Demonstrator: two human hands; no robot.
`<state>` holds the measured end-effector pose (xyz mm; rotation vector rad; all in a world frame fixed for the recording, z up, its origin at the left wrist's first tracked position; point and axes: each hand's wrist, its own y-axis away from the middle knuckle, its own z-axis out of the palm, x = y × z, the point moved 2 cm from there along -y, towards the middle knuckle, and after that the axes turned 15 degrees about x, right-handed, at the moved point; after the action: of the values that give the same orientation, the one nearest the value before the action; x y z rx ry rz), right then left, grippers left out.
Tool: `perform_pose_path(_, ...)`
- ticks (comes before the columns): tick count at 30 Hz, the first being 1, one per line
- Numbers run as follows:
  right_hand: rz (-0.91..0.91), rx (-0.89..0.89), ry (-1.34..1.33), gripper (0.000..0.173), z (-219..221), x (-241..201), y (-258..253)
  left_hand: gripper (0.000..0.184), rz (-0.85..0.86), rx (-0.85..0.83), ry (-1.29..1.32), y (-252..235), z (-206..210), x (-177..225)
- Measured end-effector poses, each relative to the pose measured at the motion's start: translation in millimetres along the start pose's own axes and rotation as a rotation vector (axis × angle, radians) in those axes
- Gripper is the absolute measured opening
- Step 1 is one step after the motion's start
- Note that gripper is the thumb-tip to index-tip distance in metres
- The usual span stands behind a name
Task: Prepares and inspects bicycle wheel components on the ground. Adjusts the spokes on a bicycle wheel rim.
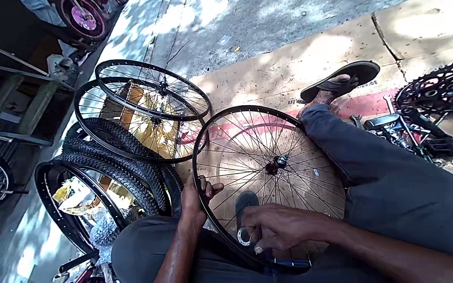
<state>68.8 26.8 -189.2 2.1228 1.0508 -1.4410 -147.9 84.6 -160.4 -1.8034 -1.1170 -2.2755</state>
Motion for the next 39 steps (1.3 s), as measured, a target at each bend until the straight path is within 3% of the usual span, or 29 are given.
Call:
perform_pose_path(3, 0.091, 0.164, 0.163, 0.02, 21.7, -0.8, -2.7, 0.058, -0.007, 0.008, -0.006, 0.7, 0.6, -2.1)
perform_pose_path(5, 0.045, 0.159, 0.314, 0.023, 37.4, 0.1, -10.8, 0.058, -0.011, 0.014, -0.002, 1.3, 5.1, -2.2)
perform_pose_path(9, 0.015, -0.063, 0.033, 0.029, 6.4, -3.0, -7.3, 0.057, -0.015, 0.027, -0.006, 2.4, 4.3, -2.3)
perform_pose_path(11, 0.055, -0.019, -0.085, 0.023, -2.2, 0.6, -0.9, 0.057, -0.009, 0.018, -0.009, 2.2, 2.7, -1.4)
perform_pose_path(14, 0.125, 0.174, 0.138, 0.022, 20.3, -1.5, -4.6, 0.055, -0.012, 0.023, 0.001, 2.6, 4.8, -0.6)
perform_pose_path(16, 0.083, 0.158, 0.274, 0.023, 33.7, -0.6, -11.0, 0.055, -0.016, 0.032, 0.008, 2.0, 6.4, -0.2)
perform_pose_path(20, 0.069, -0.099, -0.032, 0.035, 1.2, -0.2, -7.6, 0.055, -0.02, 0.032, 0.01, 2.6, 2.9, -1.1)
perform_pose_path(22, 0.121, -0.028, -0.144, 0.027, -2.2, 5.1, -3.6, 0.055, -0.018, 0.016, 0.01, 3.3, 2.6, -1.1)
perform_pose_path(25, 0.141, 0.178, 0.143, 0.02, 23.4, 3.4, -7.8, 0.056, -0.014, 0.008, 0.009, 4.1, 5.3, -0.4)
perform_pose_path(27, 0.07, 0.153, 0.262, 0.021, 32.7, 1.4, -9.7, 0.057, -0.01, 0.019, 0.008, 4.8, 6.6, 0.2)
perform_pose_path(30, 0.025, -0.057, 0.008, 0.03, 7.9, 1.9, -5.9, 0.056, -0.013, 0.017, 0.008, 5.6, 4.4, 0.3)
perform_pose_path(33, 0.136, 0.01, -0.195, 0.023, 1.4, 5.7, -1.8, 0.057, -0.013, 0.011, 0.005, 5.7, 2.4, -0.5)
perform_pose_path(34, 0.189, 0.088, -0.137, 0.022, 7.6, 4.3, -3.7, 0.057, -0.01, 0.012, 0.002, 5.6, 3.0, -0.3)
perform_pose_path(36, 0.124, 0.183, 0.141, 0.021, 25.6, 3.2, -8.5, 0.056, -0.012, 0.009, 0.011, 4.0, 5.6, 0.5)
perform_pose_path(39, 0.062, 0.047, 0.199, 0.023, 25.4, -0.7, -10.5, 0.056, -0.015, 0.015, 0.015, 4.0, 6.0, -0.1)
